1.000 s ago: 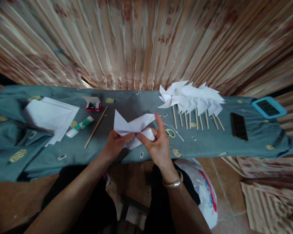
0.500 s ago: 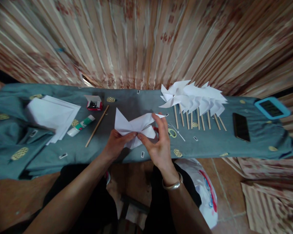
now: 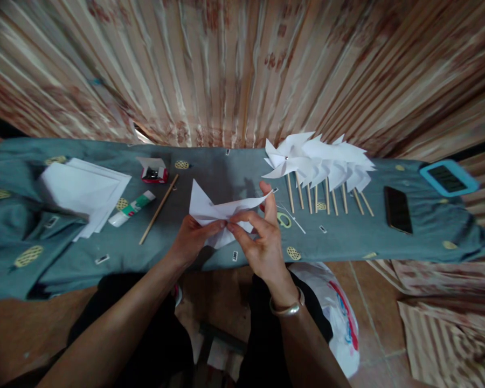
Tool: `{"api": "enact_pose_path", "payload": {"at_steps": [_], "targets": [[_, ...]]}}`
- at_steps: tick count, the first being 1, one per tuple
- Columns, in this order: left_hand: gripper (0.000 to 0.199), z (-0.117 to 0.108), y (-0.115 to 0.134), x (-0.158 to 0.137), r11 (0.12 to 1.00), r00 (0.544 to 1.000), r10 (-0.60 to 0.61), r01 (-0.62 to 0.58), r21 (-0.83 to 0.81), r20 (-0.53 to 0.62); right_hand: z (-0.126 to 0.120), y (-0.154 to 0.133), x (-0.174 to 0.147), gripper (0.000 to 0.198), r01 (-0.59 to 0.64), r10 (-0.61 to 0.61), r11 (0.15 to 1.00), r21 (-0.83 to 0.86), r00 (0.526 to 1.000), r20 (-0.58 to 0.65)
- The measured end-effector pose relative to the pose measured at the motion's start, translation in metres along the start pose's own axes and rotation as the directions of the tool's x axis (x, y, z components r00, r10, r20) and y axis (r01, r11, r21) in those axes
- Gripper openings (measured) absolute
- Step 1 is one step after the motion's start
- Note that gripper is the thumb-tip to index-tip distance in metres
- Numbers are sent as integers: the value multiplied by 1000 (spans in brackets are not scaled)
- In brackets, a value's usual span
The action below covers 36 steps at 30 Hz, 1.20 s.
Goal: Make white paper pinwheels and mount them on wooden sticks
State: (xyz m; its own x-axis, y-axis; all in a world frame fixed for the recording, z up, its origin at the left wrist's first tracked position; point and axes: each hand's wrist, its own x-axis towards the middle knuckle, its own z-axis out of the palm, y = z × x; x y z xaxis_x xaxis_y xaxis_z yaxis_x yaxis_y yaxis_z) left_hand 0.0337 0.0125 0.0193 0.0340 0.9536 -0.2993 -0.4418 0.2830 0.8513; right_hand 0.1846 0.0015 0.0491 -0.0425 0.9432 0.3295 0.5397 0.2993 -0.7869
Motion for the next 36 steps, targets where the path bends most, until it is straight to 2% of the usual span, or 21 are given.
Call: {"api": "enact_pose_path", "payload": {"at_steps": [12, 17, 27, 31, 36], "targets": [[28, 2, 0, 1, 997, 999, -31, 33, -75, 26, -2, -5, -1, 10, 39, -39, 999, -32, 999, 13], [31, 2, 0, 0, 995, 998, -47, 49, -82, 35, -1, -3, -2, 19, 34, -34, 999, -22, 999, 17], [29, 3, 3, 0, 993, 998, -55, 57, -99, 27, 0, -5, 0, 11, 67, -65, 997, -49, 997, 51], [30, 4, 3, 0, 997, 999, -39, 38, -65, -14, -2, -4, 1, 9, 53, -51, 997, -49, 998, 46], [24, 3, 1, 4, 1000, 989, 25, -25, 6, -144, -10, -1, 1, 5, -22, 23, 999, 47, 999, -25]]}}
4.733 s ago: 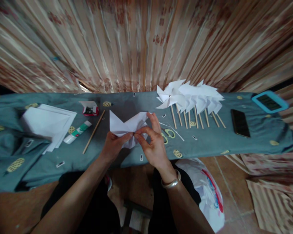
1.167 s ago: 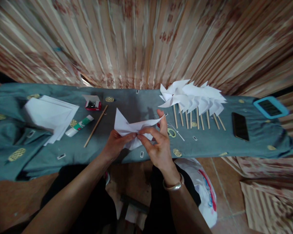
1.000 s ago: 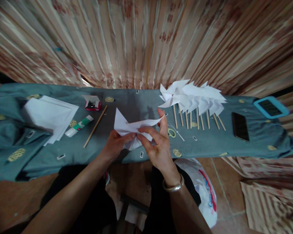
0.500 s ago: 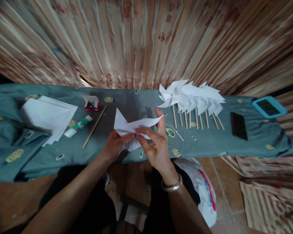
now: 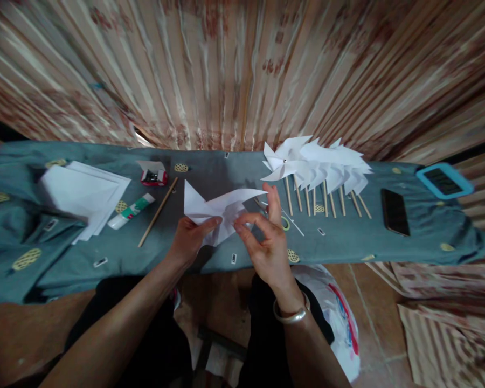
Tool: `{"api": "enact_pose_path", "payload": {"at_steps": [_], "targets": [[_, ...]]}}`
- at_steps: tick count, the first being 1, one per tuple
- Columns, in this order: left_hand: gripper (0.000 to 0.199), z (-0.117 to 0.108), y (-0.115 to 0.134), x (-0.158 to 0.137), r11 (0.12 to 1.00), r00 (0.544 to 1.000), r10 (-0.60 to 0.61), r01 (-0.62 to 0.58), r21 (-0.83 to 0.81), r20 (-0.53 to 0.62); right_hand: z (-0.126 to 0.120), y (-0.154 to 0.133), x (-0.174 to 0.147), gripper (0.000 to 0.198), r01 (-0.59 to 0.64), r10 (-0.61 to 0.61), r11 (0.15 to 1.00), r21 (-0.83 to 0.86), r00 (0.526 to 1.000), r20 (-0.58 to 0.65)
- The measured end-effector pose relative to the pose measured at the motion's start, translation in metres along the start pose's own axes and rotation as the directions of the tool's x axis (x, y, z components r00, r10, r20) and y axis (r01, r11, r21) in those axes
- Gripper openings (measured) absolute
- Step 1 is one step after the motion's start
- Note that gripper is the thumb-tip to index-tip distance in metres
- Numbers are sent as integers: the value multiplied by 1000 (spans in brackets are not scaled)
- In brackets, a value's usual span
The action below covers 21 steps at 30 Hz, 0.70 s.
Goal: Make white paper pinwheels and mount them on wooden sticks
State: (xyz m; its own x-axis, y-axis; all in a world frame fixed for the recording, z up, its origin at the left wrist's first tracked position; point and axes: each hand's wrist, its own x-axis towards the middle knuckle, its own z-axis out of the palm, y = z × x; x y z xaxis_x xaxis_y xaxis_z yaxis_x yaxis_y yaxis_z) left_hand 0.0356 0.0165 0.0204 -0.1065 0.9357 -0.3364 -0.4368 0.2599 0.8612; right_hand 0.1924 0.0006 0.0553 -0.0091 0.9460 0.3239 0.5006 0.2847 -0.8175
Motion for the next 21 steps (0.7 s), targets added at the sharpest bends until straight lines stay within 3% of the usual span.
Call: {"api": "enact_pose_path", "payload": {"at_steps": [4, 11, 21], "targets": [[18, -1, 2, 4, 997, 997, 62, -60, 44, -48, -1, 1, -1, 4, -47, 51, 995, 83, 998, -39], [12, 4, 5, -2, 992, 994, 108, -110, 60, 32, 18, -6, -4, 9, 83, -82, 993, -82, 997, 13], [10, 2, 7, -5, 993, 992, 115, -117, 35, 55, 24, -2, -2, 12, 77, -75, 993, -93, 997, 25]]}}
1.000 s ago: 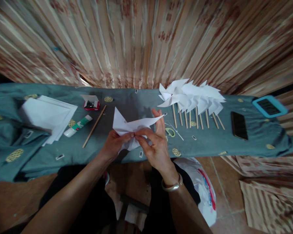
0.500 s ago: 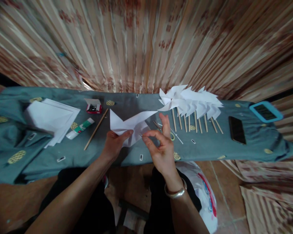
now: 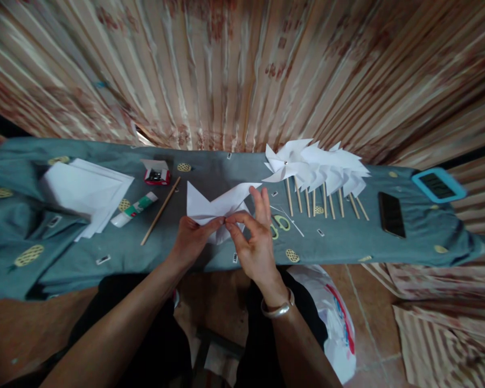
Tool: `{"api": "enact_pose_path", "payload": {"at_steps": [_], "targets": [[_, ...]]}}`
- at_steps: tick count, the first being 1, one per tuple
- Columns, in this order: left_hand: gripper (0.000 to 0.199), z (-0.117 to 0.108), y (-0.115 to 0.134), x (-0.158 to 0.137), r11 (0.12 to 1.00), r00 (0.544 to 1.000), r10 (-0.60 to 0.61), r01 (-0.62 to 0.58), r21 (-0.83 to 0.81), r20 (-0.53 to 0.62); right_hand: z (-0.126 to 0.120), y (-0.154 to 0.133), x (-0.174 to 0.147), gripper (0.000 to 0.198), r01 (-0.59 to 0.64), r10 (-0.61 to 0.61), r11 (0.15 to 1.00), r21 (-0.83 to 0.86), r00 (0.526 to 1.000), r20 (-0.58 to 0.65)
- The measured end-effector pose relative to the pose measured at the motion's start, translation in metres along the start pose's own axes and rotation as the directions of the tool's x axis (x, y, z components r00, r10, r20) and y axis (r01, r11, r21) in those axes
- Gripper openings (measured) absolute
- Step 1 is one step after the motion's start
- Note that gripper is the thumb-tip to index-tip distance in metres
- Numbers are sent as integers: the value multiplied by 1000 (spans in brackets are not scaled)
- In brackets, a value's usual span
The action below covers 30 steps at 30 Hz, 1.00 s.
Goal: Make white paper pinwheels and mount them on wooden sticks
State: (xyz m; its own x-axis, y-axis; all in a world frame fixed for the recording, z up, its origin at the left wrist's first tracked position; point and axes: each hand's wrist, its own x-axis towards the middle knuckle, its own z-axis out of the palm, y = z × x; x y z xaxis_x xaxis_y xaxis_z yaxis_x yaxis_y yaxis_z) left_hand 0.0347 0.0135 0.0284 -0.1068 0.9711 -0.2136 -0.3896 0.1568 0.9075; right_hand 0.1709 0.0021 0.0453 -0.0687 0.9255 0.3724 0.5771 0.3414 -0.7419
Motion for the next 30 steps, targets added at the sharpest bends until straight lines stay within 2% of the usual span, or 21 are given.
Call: {"api": "enact_pose_path", "payload": {"at_steps": [11, 30], "targets": [[14, 0, 1, 0, 998, 1000, -10, 11, 58, -12, -1, 2, -1, 10, -44, 44, 999, 32, 999, -10], [16, -1, -1, 0, 1000, 999, -23, 23, 12, 26, 1, 5, 0, 7, -90, 93, 988, 124, 996, -11]]}}
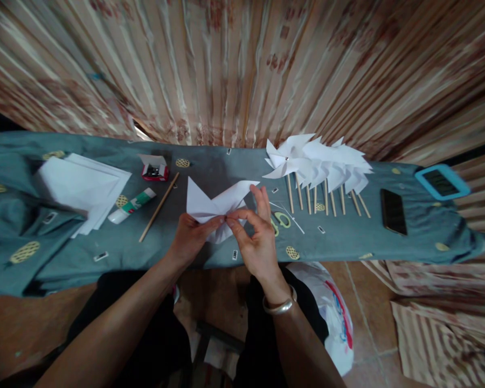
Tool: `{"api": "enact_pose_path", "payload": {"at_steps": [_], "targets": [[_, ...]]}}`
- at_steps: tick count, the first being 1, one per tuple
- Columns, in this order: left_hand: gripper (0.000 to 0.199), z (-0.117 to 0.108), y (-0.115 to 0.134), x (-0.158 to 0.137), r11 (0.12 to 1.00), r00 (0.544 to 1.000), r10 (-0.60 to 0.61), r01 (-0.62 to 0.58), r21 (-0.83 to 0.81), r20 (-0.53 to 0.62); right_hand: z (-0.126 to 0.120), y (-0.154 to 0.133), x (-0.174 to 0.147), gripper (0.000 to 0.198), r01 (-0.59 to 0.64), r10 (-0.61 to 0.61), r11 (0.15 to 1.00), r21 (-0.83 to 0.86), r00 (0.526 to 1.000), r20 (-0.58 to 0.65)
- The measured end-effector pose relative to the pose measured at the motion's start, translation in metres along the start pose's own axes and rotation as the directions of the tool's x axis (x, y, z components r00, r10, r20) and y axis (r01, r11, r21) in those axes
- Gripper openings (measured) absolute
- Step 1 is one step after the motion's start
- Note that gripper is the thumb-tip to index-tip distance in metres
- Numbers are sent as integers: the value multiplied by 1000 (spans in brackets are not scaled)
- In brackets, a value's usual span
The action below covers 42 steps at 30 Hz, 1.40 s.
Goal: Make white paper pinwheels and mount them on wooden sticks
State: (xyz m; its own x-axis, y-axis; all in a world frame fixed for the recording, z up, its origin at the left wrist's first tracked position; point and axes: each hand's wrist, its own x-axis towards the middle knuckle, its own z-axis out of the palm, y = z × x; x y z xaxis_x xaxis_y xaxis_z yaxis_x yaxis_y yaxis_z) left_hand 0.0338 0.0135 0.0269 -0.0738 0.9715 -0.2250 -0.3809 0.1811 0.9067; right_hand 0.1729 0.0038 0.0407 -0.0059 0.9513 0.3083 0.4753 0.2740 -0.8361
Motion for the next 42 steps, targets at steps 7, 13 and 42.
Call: {"api": "enact_pose_path", "payload": {"at_steps": [7, 13, 42], "targets": [[19, -2, -1, -1, 1000, 1000, 8, -7, -31, 25, 0, -1, 0, 9, 5, -5, 1000, -27, 1000, 0], [25, -4, -2, -1, 999, 998, 20, -18, -44, 57, 0, -1, 0, 9, -4, 4, 1000, -16, 1000, 3], [30, -6, 7, -7, 997, 996, -70, 68, 33, 52, -4, 0, -3, 94, -179, 188, 952, 248, 982, -10]]}}
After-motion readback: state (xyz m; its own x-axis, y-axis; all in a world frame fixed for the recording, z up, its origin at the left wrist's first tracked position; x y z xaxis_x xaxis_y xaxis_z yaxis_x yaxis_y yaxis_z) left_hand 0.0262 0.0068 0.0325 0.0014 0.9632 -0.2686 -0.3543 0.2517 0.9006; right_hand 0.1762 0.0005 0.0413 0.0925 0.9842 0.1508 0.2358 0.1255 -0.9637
